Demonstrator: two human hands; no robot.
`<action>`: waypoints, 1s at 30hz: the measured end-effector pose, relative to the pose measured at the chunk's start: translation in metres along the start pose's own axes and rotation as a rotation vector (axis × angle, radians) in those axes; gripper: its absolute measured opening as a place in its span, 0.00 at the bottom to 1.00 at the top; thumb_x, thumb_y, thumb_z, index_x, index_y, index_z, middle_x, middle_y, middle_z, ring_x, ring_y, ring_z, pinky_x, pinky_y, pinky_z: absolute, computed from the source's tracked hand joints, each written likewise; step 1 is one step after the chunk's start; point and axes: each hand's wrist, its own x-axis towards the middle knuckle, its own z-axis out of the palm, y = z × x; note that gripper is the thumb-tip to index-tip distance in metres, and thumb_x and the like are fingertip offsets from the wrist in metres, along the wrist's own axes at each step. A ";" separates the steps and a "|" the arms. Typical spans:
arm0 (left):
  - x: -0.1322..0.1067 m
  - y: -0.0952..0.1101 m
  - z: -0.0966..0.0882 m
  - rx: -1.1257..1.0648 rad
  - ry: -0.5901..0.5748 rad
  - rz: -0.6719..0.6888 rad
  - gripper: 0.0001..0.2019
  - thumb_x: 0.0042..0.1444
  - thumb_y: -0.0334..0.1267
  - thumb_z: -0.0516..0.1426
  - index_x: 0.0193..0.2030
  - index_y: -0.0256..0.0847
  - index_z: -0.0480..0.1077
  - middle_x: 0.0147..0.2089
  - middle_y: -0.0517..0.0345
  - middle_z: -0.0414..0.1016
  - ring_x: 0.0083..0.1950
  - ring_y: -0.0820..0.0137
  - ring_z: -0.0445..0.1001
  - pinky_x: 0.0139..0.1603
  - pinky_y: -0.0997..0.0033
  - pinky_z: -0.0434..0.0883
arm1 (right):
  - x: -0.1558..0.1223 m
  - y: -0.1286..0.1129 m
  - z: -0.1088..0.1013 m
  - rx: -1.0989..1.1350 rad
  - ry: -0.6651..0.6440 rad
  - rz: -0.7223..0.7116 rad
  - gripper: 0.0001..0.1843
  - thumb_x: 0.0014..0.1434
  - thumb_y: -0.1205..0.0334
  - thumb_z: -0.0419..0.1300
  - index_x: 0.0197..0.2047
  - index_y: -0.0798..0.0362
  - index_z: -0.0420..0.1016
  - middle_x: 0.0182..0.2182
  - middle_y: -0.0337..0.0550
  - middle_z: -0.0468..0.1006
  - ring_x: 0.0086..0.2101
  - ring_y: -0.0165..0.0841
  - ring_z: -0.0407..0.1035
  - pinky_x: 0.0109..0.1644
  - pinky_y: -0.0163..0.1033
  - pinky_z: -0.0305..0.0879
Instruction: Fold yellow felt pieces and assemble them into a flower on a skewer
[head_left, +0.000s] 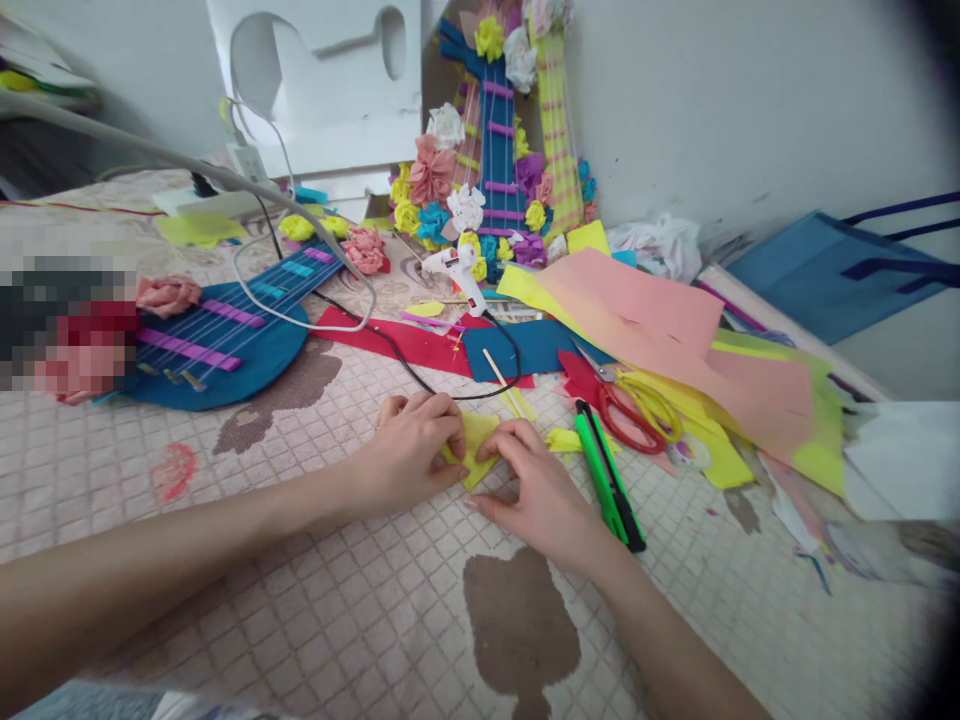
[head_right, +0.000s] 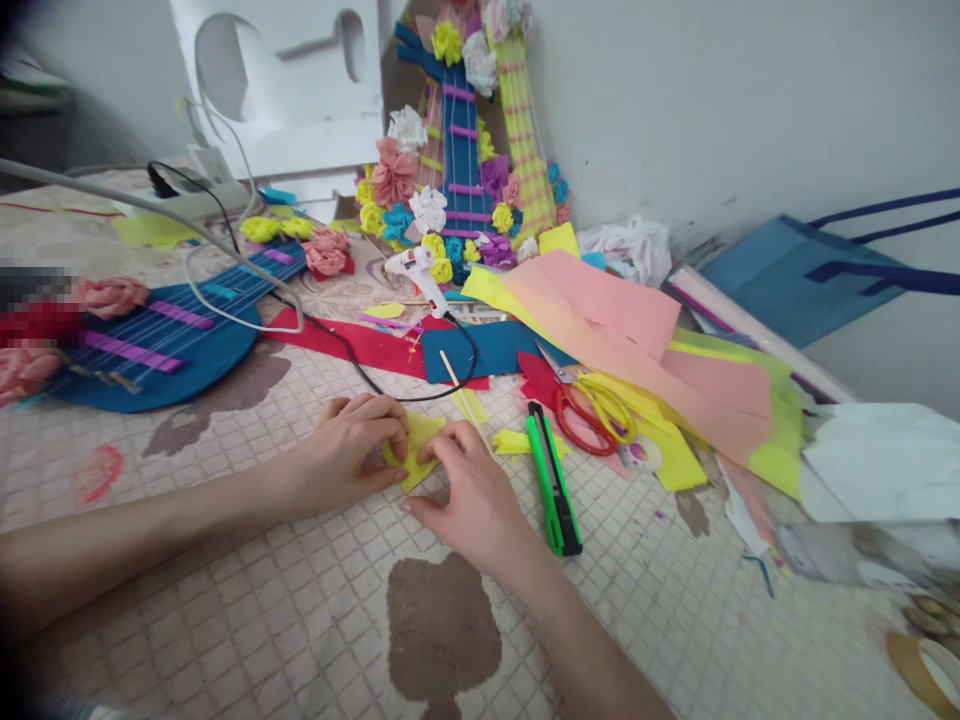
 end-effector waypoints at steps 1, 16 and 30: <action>0.001 0.001 -0.002 -0.015 -0.019 -0.005 0.03 0.51 0.36 0.59 0.32 0.40 0.71 0.42 0.55 0.70 0.47 0.61 0.67 0.47 0.59 0.57 | 0.000 0.000 0.000 0.009 -0.005 -0.007 0.12 0.52 0.65 0.64 0.40 0.50 0.67 0.43 0.43 0.64 0.42 0.36 0.66 0.44 0.42 0.66; 0.001 -0.001 0.000 -0.020 -0.013 -0.016 0.05 0.47 0.33 0.59 0.33 0.40 0.69 0.42 0.56 0.69 0.47 0.61 0.66 0.45 0.59 0.57 | 0.001 -0.005 0.012 -0.104 0.111 -0.013 0.06 0.55 0.64 0.59 0.37 0.51 0.65 0.38 0.43 0.65 0.40 0.37 0.65 0.44 0.45 0.66; 0.005 -0.009 -0.003 -0.077 -0.033 -0.016 0.05 0.48 0.28 0.56 0.32 0.40 0.69 0.40 0.58 0.71 0.45 0.64 0.69 0.46 0.59 0.58 | 0.002 -0.005 0.014 -0.119 0.121 0.013 0.09 0.53 0.66 0.62 0.36 0.50 0.65 0.39 0.42 0.66 0.39 0.36 0.66 0.42 0.43 0.66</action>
